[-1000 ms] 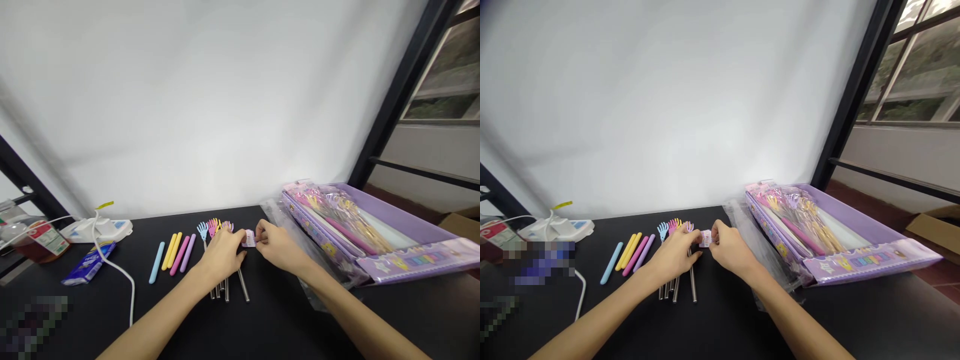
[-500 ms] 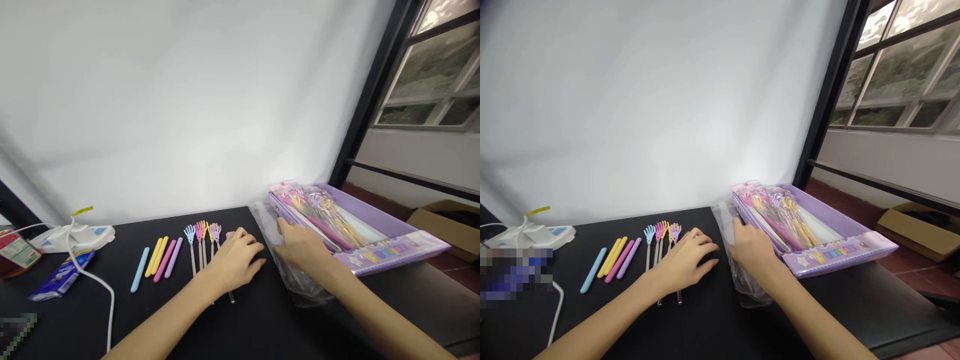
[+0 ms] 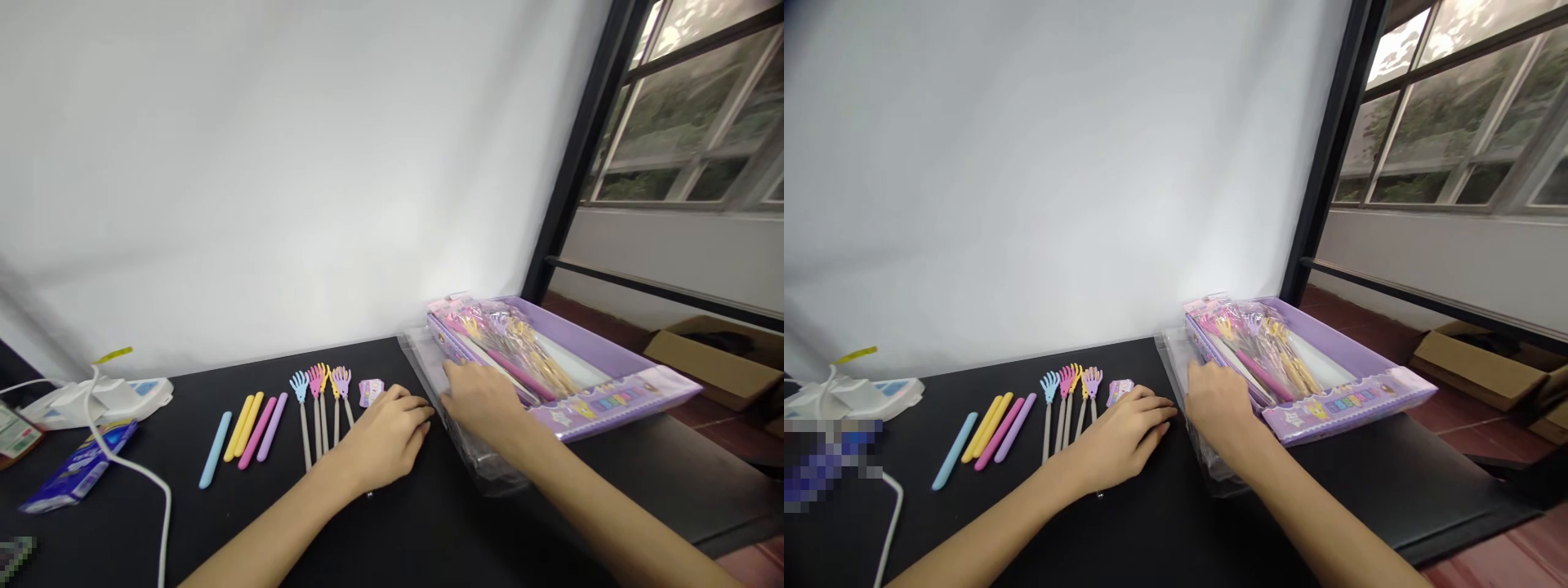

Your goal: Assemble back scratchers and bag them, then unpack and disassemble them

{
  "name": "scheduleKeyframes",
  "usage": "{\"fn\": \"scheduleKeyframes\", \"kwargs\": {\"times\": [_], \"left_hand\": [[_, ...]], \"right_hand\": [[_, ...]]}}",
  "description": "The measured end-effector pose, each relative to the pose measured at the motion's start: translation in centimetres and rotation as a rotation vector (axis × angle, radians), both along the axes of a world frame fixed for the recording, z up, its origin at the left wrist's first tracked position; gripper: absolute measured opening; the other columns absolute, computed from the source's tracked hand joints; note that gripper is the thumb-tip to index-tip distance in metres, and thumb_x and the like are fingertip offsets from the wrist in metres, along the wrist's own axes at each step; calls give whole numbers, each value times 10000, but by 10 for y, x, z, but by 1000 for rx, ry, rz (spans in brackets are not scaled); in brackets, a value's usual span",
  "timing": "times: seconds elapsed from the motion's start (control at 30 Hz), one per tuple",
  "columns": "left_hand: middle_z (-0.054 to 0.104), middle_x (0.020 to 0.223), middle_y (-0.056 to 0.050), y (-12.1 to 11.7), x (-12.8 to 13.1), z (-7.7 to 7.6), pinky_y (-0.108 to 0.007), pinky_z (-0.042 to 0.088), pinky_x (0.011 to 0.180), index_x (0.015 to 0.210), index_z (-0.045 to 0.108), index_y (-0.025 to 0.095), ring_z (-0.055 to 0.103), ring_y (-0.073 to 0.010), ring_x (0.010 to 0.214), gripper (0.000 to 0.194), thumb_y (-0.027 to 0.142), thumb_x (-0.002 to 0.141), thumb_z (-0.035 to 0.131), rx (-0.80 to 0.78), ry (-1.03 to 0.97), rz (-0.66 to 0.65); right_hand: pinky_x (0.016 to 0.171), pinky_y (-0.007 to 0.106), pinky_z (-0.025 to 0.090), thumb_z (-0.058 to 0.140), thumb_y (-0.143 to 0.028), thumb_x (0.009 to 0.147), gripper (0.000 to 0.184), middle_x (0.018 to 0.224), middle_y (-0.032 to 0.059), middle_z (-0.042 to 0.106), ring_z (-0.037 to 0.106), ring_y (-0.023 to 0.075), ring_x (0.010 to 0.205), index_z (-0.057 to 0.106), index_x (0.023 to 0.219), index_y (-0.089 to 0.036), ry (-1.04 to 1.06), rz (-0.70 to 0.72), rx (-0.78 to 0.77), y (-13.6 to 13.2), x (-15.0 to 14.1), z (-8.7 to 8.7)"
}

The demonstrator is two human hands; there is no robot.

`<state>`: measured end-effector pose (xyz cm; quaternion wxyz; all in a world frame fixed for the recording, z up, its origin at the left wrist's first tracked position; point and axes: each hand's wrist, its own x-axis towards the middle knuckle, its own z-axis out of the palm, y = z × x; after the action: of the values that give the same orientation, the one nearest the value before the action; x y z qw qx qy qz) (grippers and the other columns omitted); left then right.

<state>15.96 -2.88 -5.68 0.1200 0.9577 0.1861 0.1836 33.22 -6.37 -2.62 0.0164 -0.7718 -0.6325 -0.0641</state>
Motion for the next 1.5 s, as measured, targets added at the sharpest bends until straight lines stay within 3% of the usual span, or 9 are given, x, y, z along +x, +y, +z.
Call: {"fn": "scheduleKeyframes", "kwargs": {"times": [0.27, 0.43, 0.63, 0.83, 0.97, 1.1, 1.27, 1.4, 1.5], "left_hand": [[686, 1098, -98, 5, -1, -5, -421, 464, 948, 1113, 674, 141, 505, -265, 1056, 258, 235, 941, 507, 88, 75, 53], [687, 1100, -106, 5, -2, -3, -425, 467, 945, 1171, 639, 133, 515, -265, 1039, 294, 275, 943, 521, 84, 94, 67], [688, 999, -103, 5, 3, 0, -397, 478, 912, 981, 669, 137, 530, -256, 1016, 225, 241, 962, 470, 104, 121, 113], [696, 957, -87, 9, 5, 5, -392, 480, 879, 957, 680, 150, 540, -246, 989, 245, 226, 972, 447, 124, 82, 114], [700, 950, -91, 10, 21, 16, -403, 472, 888, 975, 691, 159, 538, -250, 1001, 269, 218, 977, 429, 162, -7, 114], [694, 977, -104, 8, 46, 22, -424, 463, 919, 1009, 692, 151, 535, -267, 1033, 240, 215, 956, 467, 203, 12, 25], [696, 989, -107, 5, 61, 20, -415, 460, 936, 1019, 700, 151, 545, -262, 1037, 247, 210, 949, 471, 201, -2, 11], [706, 1018, -111, 6, 59, 24, -441, 455, 956, 1052, 703, 145, 562, -273, 1045, 270, 236, 954, 468, 64, -112, 34], [713, 1043, -115, 8, 60, 29, -439, 483, 942, 1124, 682, 153, 621, -263, 1010, 304, 341, 950, 519, -387, -340, 109]], "right_hand": [[732, 390, 489, 550, -238, 913, 272, 969, 208, 704, 689, 360, 946, 601, 1139, -95, 34, 45, -49, 4, -8, -15], [752, 380, 483, 587, -357, 900, 306, 968, 174, 711, 680, 332, 943, 628, 1090, -121, 148, 69, 27, 5, -1, -20], [772, 358, 464, 577, -327, 912, 246, 944, 161, 729, 678, 301, 917, 681, 995, -120, 244, 136, 60, 8, 9, -29], [735, 299, 466, 523, -298, 921, 246, 856, 82, 749, 686, 223, 826, 722, 858, -167, 454, 121, 195, -4, 31, 1], [733, 318, 466, 590, -287, 851, 203, 926, 107, 746, 681, 255, 867, 720, 941, -160, 313, -88, 292, 3, 80, 26], [734, 341, 467, 676, -331, 774, 309, 923, 140, 740, 671, 283, 859, 708, 991, -114, 263, -117, 97, 16, 117, 26], [675, 280, 460, 635, -218, 748, 149, 788, 82, 737, 671, 223, 777, 738, 801, -124, 410, -48, 67, 21, 125, 22], [603, 274, 443, 616, -264, 763, 188, 680, 50, 693, 629, 191, 668, 732, 725, -121, 603, 16, 141, 17, 127, 40], [602, 277, 454, 629, -349, 789, 271, 702, 57, 688, 609, 173, 645, 743, 815, -105, 759, 108, 217, 15, 113, 58]]}}
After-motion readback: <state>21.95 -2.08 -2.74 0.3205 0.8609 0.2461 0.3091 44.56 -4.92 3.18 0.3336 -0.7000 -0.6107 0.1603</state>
